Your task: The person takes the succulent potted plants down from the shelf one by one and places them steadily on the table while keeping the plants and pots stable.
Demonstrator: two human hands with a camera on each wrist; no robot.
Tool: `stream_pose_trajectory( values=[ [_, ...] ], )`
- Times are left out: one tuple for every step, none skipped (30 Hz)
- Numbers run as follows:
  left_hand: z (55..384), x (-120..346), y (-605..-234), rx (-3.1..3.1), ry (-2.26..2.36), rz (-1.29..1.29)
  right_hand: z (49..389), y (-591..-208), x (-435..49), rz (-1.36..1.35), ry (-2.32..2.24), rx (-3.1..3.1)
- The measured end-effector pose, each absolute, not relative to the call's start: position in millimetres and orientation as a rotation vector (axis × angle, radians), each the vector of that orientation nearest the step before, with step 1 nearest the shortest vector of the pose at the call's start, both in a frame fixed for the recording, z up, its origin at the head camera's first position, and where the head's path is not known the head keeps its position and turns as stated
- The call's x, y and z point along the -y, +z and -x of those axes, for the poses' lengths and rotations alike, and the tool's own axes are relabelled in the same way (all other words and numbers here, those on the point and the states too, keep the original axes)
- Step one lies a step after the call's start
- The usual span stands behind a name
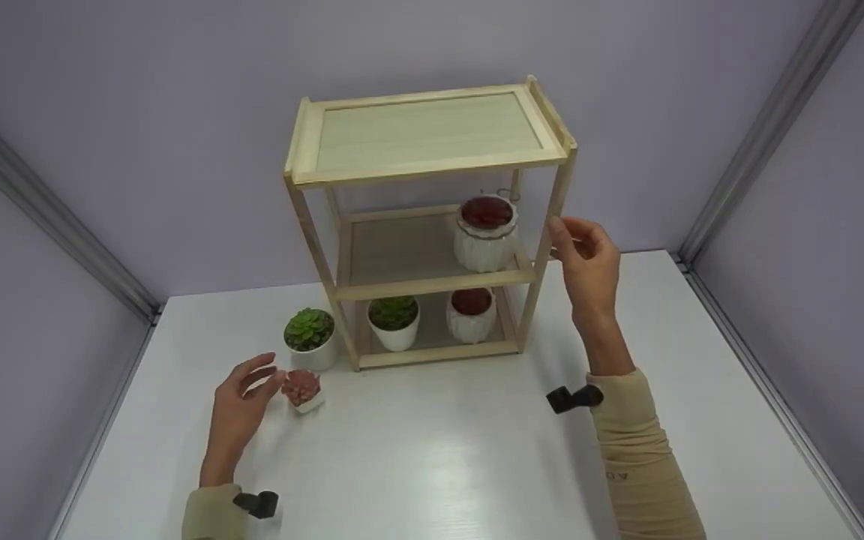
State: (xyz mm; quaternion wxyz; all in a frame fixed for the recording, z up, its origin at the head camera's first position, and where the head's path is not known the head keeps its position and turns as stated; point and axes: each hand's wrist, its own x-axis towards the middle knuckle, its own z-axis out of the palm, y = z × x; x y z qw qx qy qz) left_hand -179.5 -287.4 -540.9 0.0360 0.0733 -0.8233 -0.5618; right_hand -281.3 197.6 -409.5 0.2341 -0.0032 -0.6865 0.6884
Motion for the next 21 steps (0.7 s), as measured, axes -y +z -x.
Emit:
stream_pose_trajectory(
  values=[
    [180,286,-539,2.518,-1.725,-0.214,280,-409,-197,0.013,1.881,1.881],
    [180,285,-536,2.511,-1.72,-0.203,278,-409,-197,0.015,1.874,1.875],
    [181,284,-534,2.503,-1.71,-0.189,276,-408,-196,0.017,1.864,1.875],
    [182,283,-532,2.497,-1.701,-0.176,275,-407,-196,0.02,1.855,1.876],
    [182,282,-530,2.489,-1.691,-0.158,273,-407,-195,0.021,1.845,1.876],
    [184,281,-527,2.486,-1.676,-0.139,272,-406,-195,0.023,1.838,1.877],
    [185,280,-525,2.481,-1.663,-0.12,270,-406,-194,0.022,1.831,1.875],
    [186,279,-522,2.474,-1.655,-0.101,269,-405,-193,0.02,1.826,1.873],
    [188,278,-519,2.464,-1.65,-0.081,267,-405,-193,0.018,1.821,1.87],
    [189,277,-516,2.452,-1.648,-0.062,266,-404,-192,0.016,1.82,1.863],
    [191,276,-513,2.441,-1.644,-0.041,264,-403,-192,0.014,1.819,1.856],
    [192,275,-510,2.433,-1.64,-0.023,263,-402,-191,0.015,1.819,1.85],
    [193,274,-506,2.423,-1.636,-0.008,261,-401,-190,0.013,1.818,1.845],
    [195,273,-502,2.407,-1.64,0.008,260,-399,-189,0.011,1.818,1.838],
    [196,272,-499,2.394,-1.641,0.02,258,-398,-189,0.008,1.817,1.829],
    [198,271,-495,2.379,-1.643,0.034,257,-397,-188,0.005,1.816,1.821],
    [200,269,-492,2.365,-1.646,0.047,256,-395,-187,0.002,1.813,1.815],
    [202,268,-489,2.35,-1.648,0.059,254,-394,-186,-0.004,1.808,1.808],
    [205,266,-486,2.334,-1.652,0.071,253,-393,-185,-0.014,1.802,1.802],
    [207,264,-483,2.319,-1.66,0.088,251,-392,-184,-0.025,1.797,1.792],
    [210,262,-481,2.311,-1.658,0.102,250,-391,-182,-0.036,1.792,1.784]
  ],
)
